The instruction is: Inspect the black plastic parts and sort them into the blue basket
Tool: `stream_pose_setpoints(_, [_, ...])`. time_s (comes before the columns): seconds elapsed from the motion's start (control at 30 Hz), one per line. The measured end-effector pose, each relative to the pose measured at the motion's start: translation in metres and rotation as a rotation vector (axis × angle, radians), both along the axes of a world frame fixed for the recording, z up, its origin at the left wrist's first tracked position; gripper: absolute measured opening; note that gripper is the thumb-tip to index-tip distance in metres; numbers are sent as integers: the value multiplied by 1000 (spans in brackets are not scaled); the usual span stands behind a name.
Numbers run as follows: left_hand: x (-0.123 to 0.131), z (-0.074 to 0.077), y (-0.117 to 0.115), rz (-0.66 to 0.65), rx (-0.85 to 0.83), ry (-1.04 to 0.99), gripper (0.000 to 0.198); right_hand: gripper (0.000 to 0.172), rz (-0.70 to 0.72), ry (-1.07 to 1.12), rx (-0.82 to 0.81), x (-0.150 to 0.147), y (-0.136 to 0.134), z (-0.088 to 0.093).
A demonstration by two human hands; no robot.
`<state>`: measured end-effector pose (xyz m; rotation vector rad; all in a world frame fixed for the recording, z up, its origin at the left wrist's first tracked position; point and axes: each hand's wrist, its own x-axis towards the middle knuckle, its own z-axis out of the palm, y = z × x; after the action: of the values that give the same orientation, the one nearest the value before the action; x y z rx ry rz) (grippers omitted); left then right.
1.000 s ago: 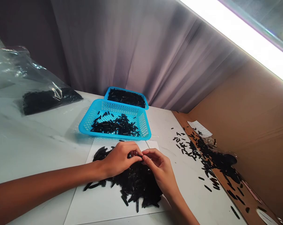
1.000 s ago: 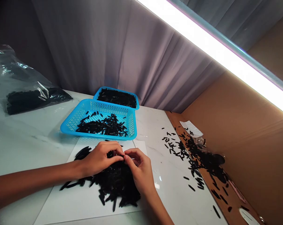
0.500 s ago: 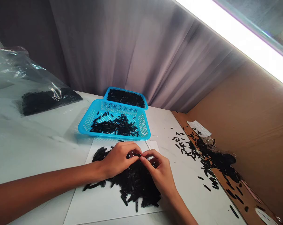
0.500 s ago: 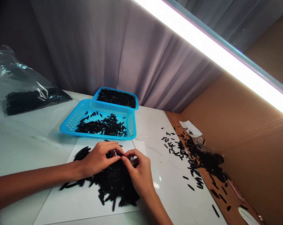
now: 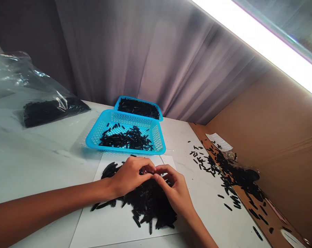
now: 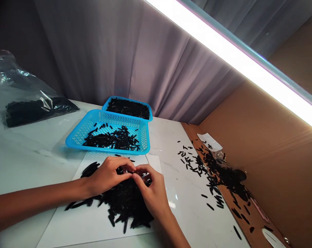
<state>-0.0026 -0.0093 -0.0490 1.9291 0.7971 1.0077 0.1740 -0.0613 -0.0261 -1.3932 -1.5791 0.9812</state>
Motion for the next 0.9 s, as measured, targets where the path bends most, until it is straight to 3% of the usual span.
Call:
stream_pose_setpoints(0.47, [1, 1, 0, 31, 93, 92, 3, 20, -84, 27, -21, 3, 1, -1])
stream_pose_setpoints(0.9, [1, 6, -2, 41, 139, 27, 7, 23, -123, 13, -24, 1, -1, 5])
